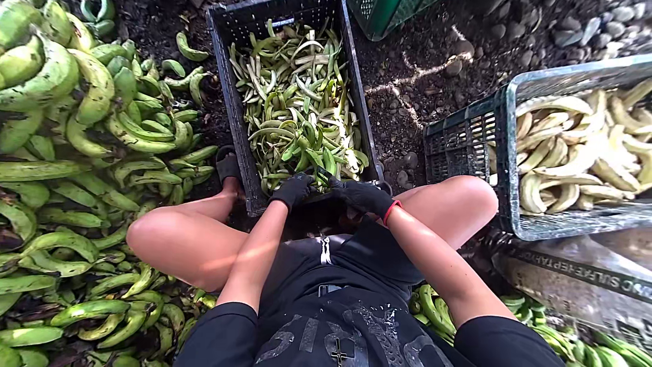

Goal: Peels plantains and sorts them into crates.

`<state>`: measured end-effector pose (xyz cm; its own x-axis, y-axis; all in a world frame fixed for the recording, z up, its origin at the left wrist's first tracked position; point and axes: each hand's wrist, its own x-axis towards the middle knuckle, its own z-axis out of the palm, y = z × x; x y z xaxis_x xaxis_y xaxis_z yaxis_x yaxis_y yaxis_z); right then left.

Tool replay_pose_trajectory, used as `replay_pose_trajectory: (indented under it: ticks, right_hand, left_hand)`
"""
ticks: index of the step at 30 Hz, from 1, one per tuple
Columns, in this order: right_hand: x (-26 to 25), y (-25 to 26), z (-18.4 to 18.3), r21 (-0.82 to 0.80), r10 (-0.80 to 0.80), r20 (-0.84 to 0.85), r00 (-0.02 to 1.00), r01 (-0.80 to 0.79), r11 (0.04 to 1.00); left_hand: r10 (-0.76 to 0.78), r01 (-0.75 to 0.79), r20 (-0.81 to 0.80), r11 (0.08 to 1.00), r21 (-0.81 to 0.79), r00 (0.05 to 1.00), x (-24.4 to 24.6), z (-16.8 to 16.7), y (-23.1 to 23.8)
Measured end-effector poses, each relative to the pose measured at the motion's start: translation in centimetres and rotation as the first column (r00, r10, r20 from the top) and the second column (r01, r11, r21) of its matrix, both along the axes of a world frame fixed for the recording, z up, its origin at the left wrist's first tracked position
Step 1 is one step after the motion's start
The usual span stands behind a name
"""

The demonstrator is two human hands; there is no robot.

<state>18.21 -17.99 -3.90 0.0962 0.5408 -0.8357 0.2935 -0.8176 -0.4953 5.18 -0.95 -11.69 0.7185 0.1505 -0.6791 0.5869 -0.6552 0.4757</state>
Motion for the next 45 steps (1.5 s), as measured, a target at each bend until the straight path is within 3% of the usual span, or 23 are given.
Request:
replay_pose_trajectory:
  ticks: [3,7,10,12,17,21,26,31,34,36,39,41,43,45]
  right_hand:
    - [0.1,-0.1,-0.4,0.028,-0.022,-0.027,0.999,0.023,0.999]
    - [0.3,-0.3,-0.4,0.069,-0.034,-0.088,0.996,0.04,0.997]
    - [0.7,-0.8,0.8,0.083,-0.048,-0.153,0.987,0.061,0.995]
    - [0.9,-0.7,1.0,0.051,-0.111,-0.227,0.968,0.125,0.991]
    - [0.2,0.4,-0.6,-0.121,-0.342,-0.456,0.822,0.324,0.938]
    - [0.9,-0.2,-0.3,-0.109,-0.384,-0.579,0.719,0.399,0.911]
    - [1.9,-0.5,-0.2,-0.124,-0.397,-0.579,0.712,0.404,0.906]
    - [2.5,-1.4,1.2,-0.153,-0.379,-0.664,0.644,0.38,0.912]
    - [2.7,-1.8,0.1,-0.115,-0.36,-0.703,0.613,0.401,0.909]
    - [2.7,-1.9,-0.2,-0.087,-0.355,-0.721,0.595,0.431,0.898]
    - [3.3,-1.9,1.0,-0.04,-0.41,-0.707,0.576,0.546,0.837]
    - [4.0,-2.2,1.3,-0.009,-0.496,-0.687,0.531,0.677,0.736]
    - [4.3,-2.4,2.2,0.001,-0.574,-0.656,0.489,0.762,0.648]
    - [4.1,-2.3,2.5,-0.017,-0.591,-0.668,0.452,0.785,0.619]
  left_hand:
    - [0.0,-0.004,0.026,0.986,0.168,1.0,0.0,0.3,-1.0]
    - [-0.02,0.019,0.001,0.965,0.261,1.0,0.0,1.9,-0.8]
    - [-0.14,0.087,0.157,0.949,0.303,0.978,-1.0,1.6,0.6]
    - [-0.21,0.087,0.35,0.938,0.335,0.913,-1.6,1.3,1.2]
    - [-0.484,0.144,0.58,0.834,0.533,0.655,-2.4,1.8,2.5]
    - [-0.481,0.083,0.662,0.839,0.537,0.574,-2.4,2.5,3.5]
    - [-0.586,0.203,0.607,0.788,0.581,0.536,-2.0,3.8,3.1]
    - [-0.514,0.29,0.521,0.844,0.452,0.681,-2.6,5.5,4.5]
    - [-0.609,0.29,0.539,0.774,0.562,0.581,-2.7,5.4,4.5]
    - [-0.541,0.248,0.549,0.818,0.518,0.637,-2.5,5.4,4.4]
    - [-0.265,0.0,0.529,0.894,0.449,0.806,-2.0,6.3,5.7]
    - [-0.099,-0.228,0.586,0.86,0.457,0.804,-1.5,7.4,7.6]
    - [0.147,-0.462,0.646,0.814,0.352,0.749,0.0,8.5,9.2]
    - [0.253,-0.541,0.599,0.757,0.367,0.76,1.3,8.8,9.2]
